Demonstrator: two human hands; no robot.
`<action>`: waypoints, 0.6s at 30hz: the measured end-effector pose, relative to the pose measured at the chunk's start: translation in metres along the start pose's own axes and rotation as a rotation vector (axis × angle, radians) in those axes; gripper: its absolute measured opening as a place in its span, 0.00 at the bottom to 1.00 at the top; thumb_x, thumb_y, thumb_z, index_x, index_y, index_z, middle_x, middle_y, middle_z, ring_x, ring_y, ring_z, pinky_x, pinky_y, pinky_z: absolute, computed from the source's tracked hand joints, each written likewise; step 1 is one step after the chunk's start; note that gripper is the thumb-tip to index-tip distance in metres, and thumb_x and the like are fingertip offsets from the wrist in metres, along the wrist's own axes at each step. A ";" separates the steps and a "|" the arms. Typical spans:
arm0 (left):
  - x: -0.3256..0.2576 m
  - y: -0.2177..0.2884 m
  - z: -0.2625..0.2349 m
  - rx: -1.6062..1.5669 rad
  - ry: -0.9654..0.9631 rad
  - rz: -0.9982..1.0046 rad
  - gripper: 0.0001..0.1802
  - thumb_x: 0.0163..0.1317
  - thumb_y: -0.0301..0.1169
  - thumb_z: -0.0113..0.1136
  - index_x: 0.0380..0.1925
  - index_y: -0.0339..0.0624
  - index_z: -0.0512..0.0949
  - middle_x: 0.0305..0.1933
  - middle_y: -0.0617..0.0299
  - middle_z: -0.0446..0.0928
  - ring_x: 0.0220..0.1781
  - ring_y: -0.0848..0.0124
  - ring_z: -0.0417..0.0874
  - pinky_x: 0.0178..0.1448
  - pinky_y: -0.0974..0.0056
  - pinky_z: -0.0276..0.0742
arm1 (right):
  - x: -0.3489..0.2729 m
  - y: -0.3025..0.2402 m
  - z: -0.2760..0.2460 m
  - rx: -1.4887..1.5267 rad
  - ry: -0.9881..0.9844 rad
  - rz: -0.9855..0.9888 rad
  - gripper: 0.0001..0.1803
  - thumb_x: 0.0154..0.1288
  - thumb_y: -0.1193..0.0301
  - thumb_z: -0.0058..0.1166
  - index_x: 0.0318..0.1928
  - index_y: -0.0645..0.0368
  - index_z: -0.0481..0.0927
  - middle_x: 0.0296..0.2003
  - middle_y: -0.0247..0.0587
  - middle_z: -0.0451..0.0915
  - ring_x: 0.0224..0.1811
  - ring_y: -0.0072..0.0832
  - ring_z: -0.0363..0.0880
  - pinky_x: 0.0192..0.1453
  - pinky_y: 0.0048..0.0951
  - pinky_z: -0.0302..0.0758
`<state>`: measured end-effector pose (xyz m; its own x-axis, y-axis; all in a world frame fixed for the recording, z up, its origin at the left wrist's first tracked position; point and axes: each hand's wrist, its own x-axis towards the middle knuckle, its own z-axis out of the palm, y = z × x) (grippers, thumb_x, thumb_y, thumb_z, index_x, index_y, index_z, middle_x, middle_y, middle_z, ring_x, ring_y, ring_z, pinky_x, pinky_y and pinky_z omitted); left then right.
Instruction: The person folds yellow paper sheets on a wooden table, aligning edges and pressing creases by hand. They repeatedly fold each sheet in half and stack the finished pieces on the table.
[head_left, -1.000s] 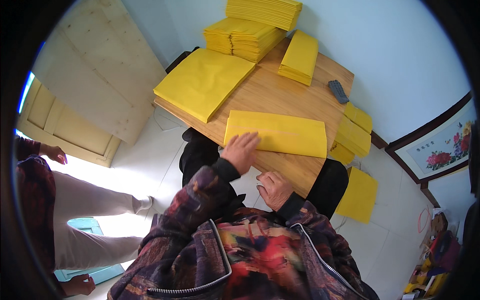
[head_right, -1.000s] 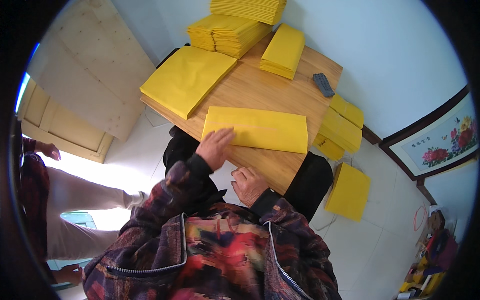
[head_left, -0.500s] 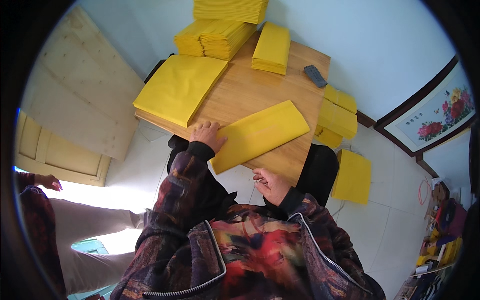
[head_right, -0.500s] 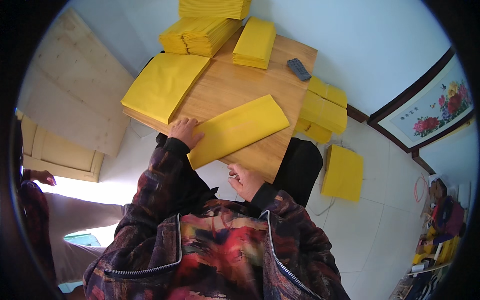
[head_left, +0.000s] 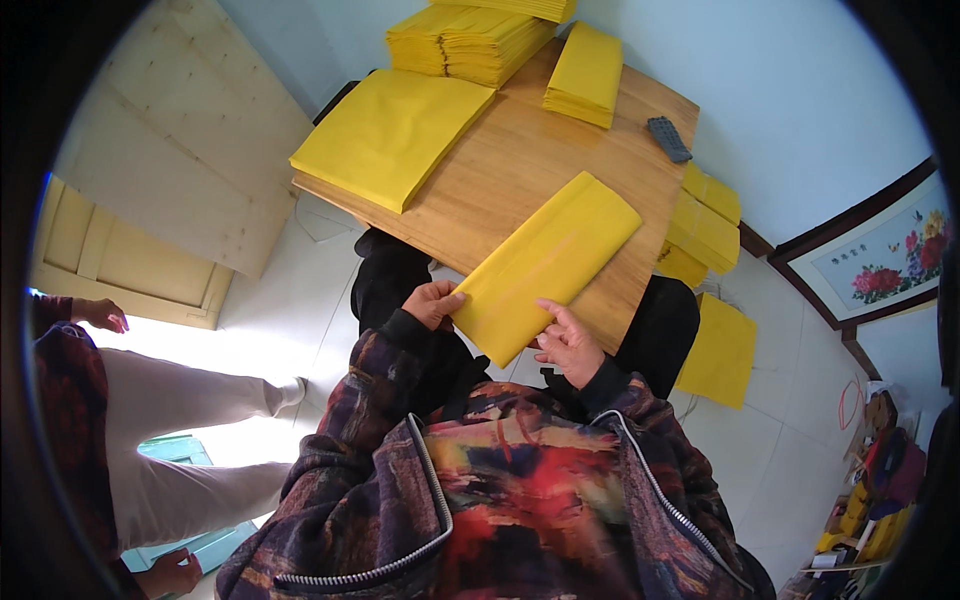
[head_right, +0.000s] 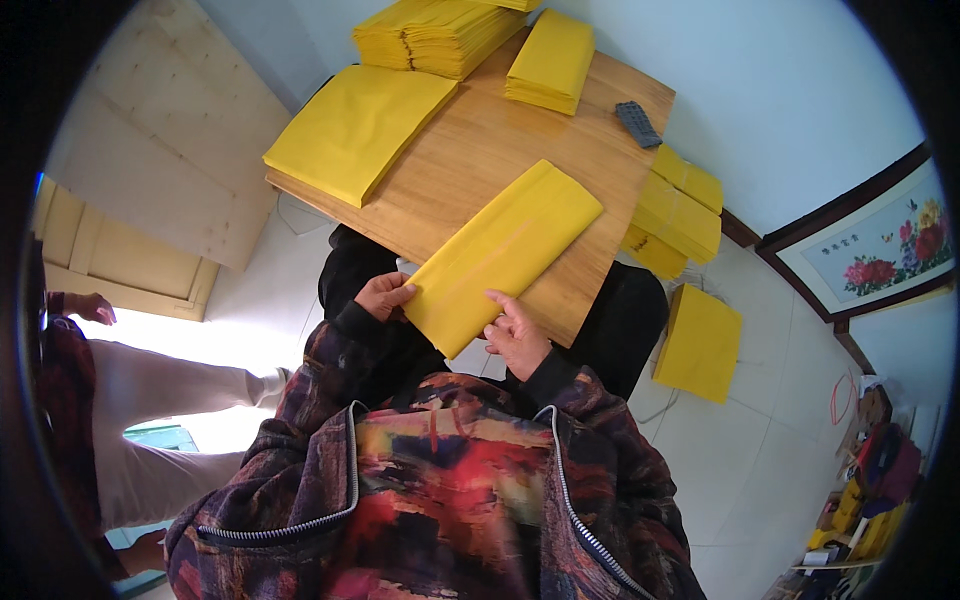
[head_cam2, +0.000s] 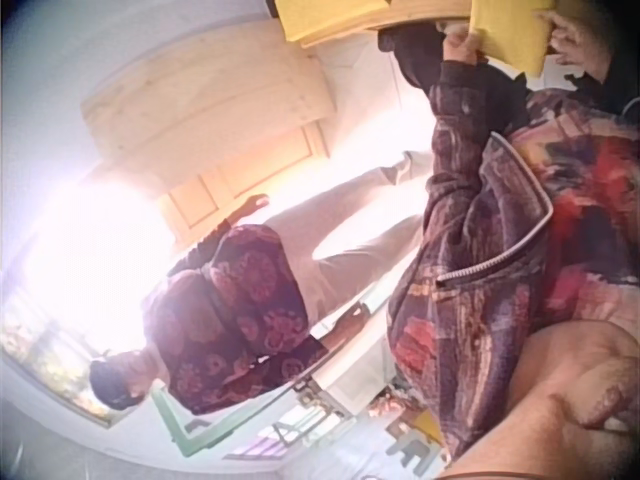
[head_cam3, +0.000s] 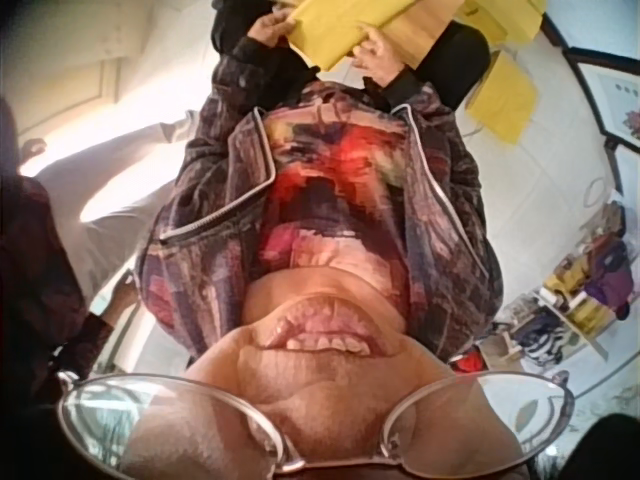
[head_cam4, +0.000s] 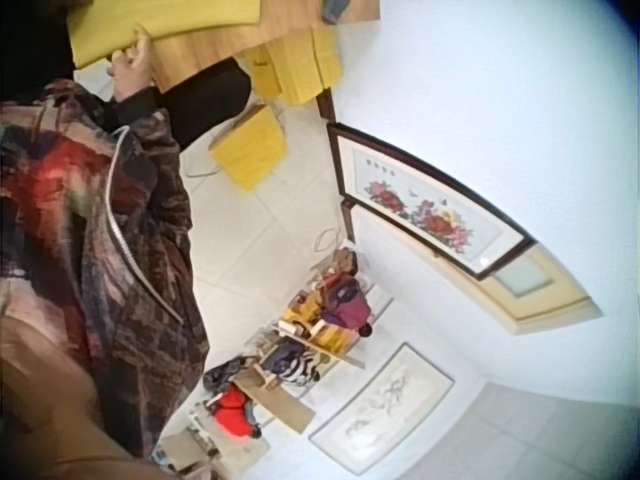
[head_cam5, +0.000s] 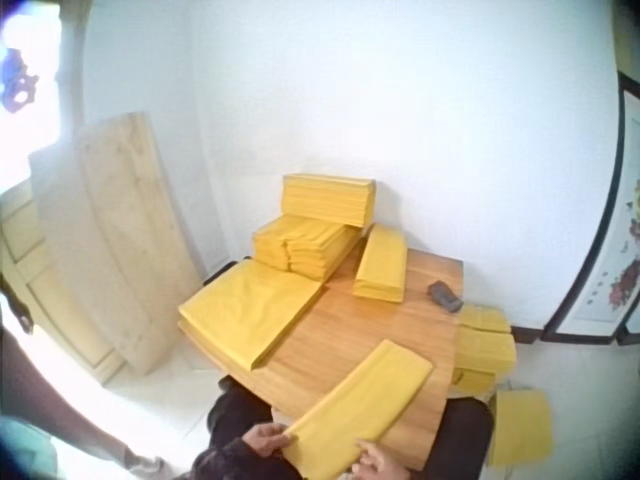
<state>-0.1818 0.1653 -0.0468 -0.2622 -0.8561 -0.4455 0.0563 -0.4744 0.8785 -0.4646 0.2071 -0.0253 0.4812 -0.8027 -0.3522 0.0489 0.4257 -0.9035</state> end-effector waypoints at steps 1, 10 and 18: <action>-0.001 -0.003 -0.001 -0.036 -0.032 -0.053 0.16 0.67 0.41 0.57 0.43 0.39 0.78 0.29 0.67 0.80 0.26 0.78 0.79 0.30 0.74 0.75 | -0.001 -0.002 0.000 0.010 -0.010 -0.012 0.31 0.71 0.74 0.44 0.71 0.51 0.53 0.49 0.35 0.78 0.49 0.21 0.77 0.49 0.24 0.74; -0.001 -0.036 0.006 -0.554 -0.026 -0.217 0.42 0.68 0.66 0.33 0.63 0.40 0.67 0.62 0.53 0.73 0.62 0.56 0.75 0.66 0.47 0.67 | -0.020 0.003 -0.007 0.212 -0.074 0.036 0.27 0.71 0.70 0.48 0.68 0.51 0.61 0.52 0.29 0.73 0.48 0.17 0.72 0.52 0.24 0.72; 0.003 -0.048 0.009 -0.634 -0.038 -0.236 0.44 0.66 0.67 0.31 0.64 0.41 0.66 0.63 0.54 0.73 0.62 0.56 0.75 0.68 0.47 0.65 | -0.025 0.018 -0.027 0.090 -0.101 0.146 0.11 0.73 0.68 0.48 0.52 0.55 0.74 0.51 0.31 0.74 0.55 0.19 0.72 0.57 0.28 0.72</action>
<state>-0.1940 0.1871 -0.0889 -0.3700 -0.7126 -0.5960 0.5442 -0.6862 0.4826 -0.4996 0.2230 -0.0395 0.5743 -0.6855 -0.4475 0.0483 0.5740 -0.8174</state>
